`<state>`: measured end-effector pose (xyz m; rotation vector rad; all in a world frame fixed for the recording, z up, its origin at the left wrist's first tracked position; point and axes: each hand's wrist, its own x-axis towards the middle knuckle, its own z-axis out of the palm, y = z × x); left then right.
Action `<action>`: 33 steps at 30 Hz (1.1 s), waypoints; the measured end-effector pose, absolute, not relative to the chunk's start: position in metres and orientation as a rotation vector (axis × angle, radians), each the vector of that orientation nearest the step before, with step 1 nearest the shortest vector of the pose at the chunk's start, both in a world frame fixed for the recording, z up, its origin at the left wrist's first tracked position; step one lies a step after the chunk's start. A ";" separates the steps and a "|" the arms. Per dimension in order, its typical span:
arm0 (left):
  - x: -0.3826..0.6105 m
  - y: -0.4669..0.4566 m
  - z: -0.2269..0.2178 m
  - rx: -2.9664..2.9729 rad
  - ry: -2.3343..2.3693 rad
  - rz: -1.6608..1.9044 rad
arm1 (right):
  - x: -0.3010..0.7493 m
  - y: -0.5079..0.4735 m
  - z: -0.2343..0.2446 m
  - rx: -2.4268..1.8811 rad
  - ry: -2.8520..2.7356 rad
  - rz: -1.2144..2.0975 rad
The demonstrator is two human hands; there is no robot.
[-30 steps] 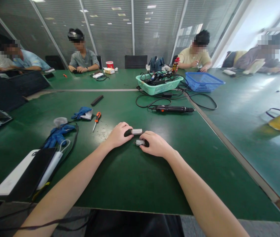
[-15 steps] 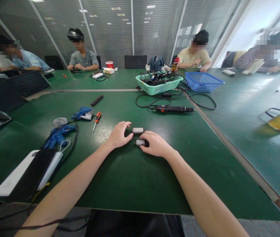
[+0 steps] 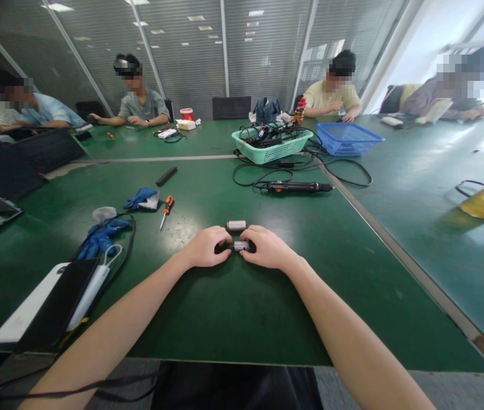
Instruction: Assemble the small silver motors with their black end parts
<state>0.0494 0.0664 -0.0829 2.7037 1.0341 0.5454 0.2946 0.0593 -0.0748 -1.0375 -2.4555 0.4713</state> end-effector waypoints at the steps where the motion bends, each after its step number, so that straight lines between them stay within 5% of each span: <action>1: 0.049 0.066 -0.083 2.710 1.028 0.543 | 0.295 0.059 -0.074 -1.041 -2.455 0.470; 33: 0.047 0.069 -0.086 2.729 0.958 0.636 | 0.278 0.059 -0.097 -0.933 -2.348 0.435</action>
